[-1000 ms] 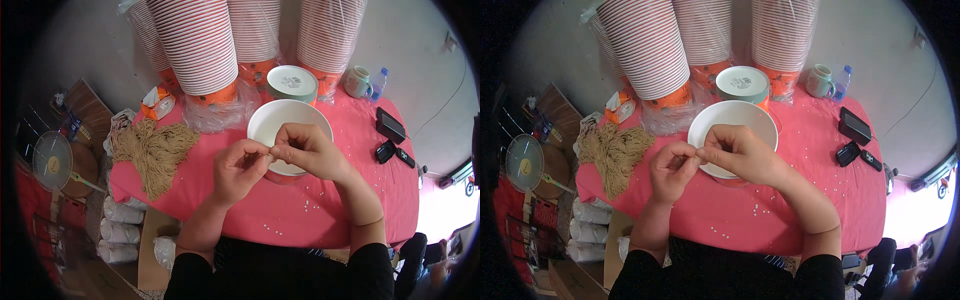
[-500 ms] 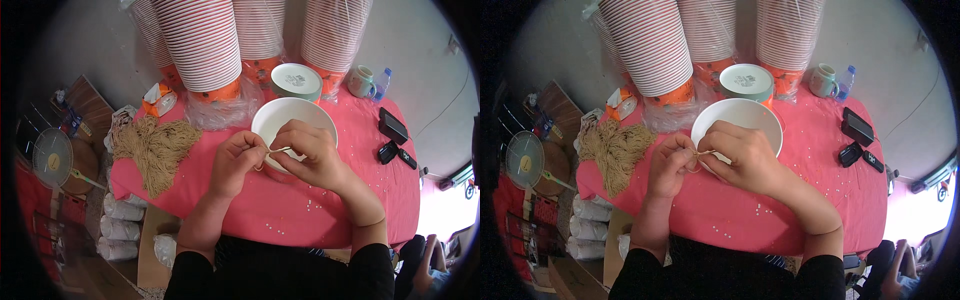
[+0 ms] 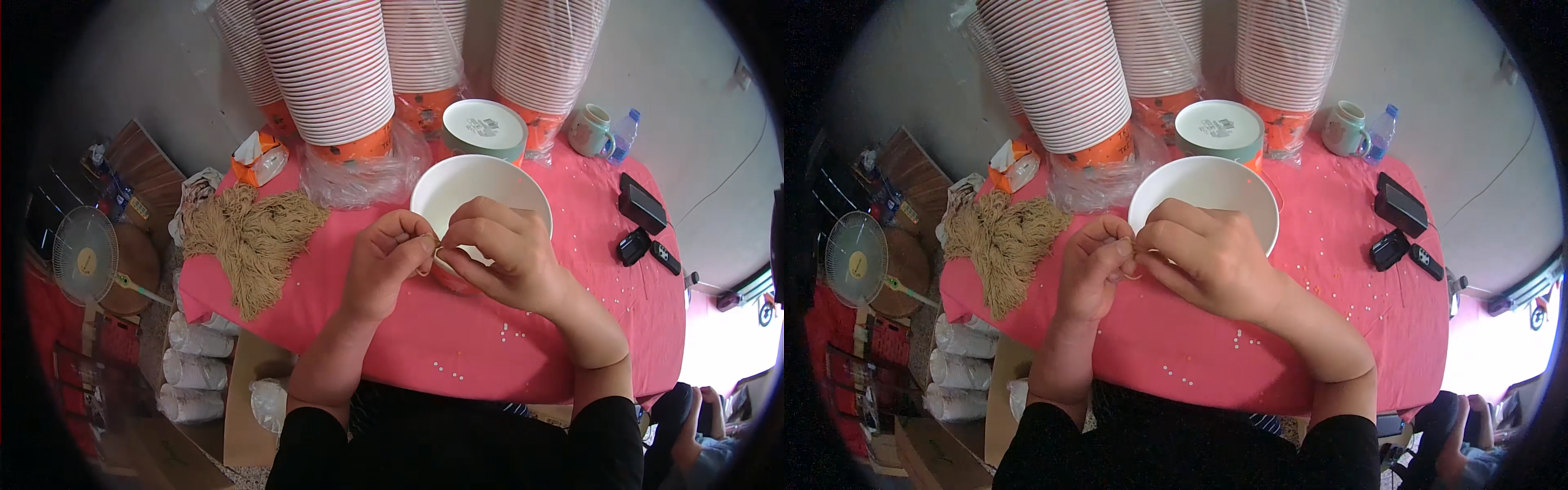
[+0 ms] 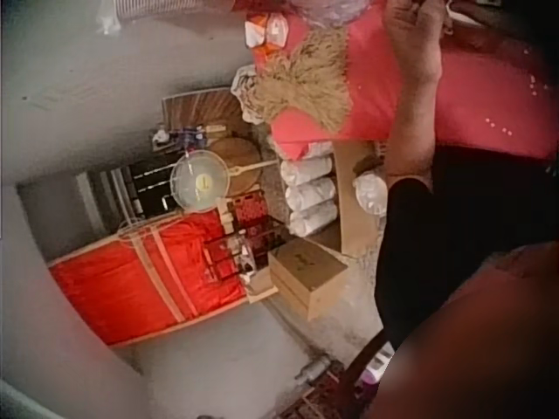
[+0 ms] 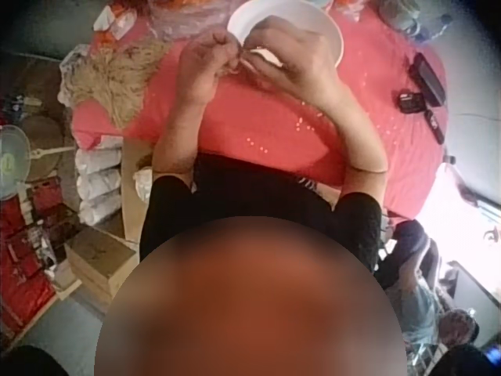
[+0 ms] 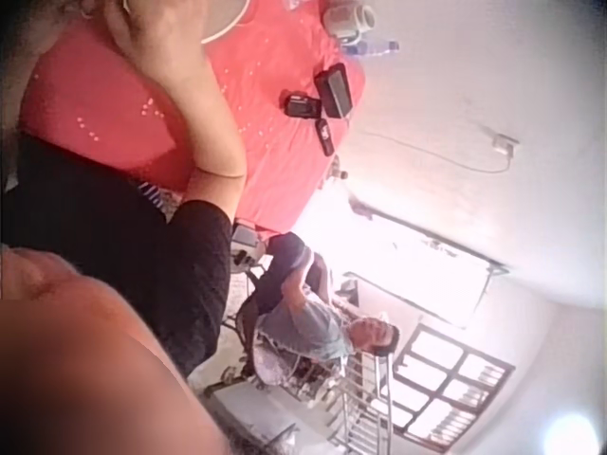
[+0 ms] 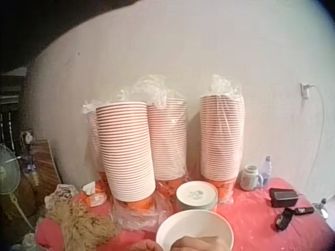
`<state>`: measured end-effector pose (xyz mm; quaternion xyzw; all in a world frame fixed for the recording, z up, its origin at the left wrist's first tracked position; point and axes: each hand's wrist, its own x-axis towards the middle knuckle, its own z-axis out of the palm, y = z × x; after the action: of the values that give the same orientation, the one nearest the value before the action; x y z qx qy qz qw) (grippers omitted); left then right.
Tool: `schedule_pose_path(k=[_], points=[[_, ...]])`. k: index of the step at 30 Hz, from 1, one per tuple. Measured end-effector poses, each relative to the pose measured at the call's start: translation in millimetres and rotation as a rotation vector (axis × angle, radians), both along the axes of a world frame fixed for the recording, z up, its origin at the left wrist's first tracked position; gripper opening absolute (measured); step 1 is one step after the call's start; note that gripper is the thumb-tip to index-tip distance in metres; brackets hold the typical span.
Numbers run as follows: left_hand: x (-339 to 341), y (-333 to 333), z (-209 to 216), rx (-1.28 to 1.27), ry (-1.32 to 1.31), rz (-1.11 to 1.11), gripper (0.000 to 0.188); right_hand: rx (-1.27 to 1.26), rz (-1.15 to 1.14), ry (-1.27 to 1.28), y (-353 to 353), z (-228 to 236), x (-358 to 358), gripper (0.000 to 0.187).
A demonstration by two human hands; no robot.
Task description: Threading and securing rubber bands onto paper buckets.
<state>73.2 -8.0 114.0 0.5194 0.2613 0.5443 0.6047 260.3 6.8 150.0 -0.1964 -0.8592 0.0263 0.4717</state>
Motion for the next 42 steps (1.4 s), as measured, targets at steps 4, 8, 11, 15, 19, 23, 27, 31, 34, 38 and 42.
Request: schedule_pose_path(k=[4, 8, 11, 15, 19, 23, 27, 31, 34, 38, 42], points=[[1, -2, 0, -0.01, 0.014, 0.018, 0.007, 0.019, -0.001, 0.0, 2, -2, 0, 0.017], [-1, -1, -1, -0.025, 0.007, -0.008, 0.009, -0.001, -0.022, 0.015, 2, -2, -1, 0.017], [-2, 0, -2, -0.03, -0.006, -0.025, 0.009, -0.01, -0.028, 0.023, 2, -2, 0, 0.017], [-1, 0, -5, -0.017, -0.042, -0.022, 0.009, 0.001, -0.033, 0.031, 1, -3, -1, 0.018], [-1, 3, -8, 0.001, -0.084, -0.052, 0.009, 0.079, -0.037, 0.001, 3, -3, -1, 0.02], [1, 1, -6, 0.018, -0.043, 0.001, 0.009, 0.141, -0.053, -0.024, 1, -1, -1, 0.021], [-3, 3, -6, 0.032, -0.006, -0.029, 0.011, 0.131, -0.047, 0.006, 3, -3, -1, 0.019], [2, -1, -1, 0.047, 0.029, 0.051, 0.011, 0.092, -0.07, 0.004, 4, -3, 2, 0.017], [8, -3, -2, 0.155, 0.167, 0.209, 0.009, 0.07, -0.075, -0.011, 5, -3, 3, 0.016], [8, 0, -10, 0.278, 0.212, 0.289, 0.008, 0.036, -0.094, -0.03, 5, -2, 3, 0.016], [9, -1, -7, 0.403, 0.294, 0.369, 0.009, 0.014, -0.105, -0.038, 4, -2, 4, 0.016]])
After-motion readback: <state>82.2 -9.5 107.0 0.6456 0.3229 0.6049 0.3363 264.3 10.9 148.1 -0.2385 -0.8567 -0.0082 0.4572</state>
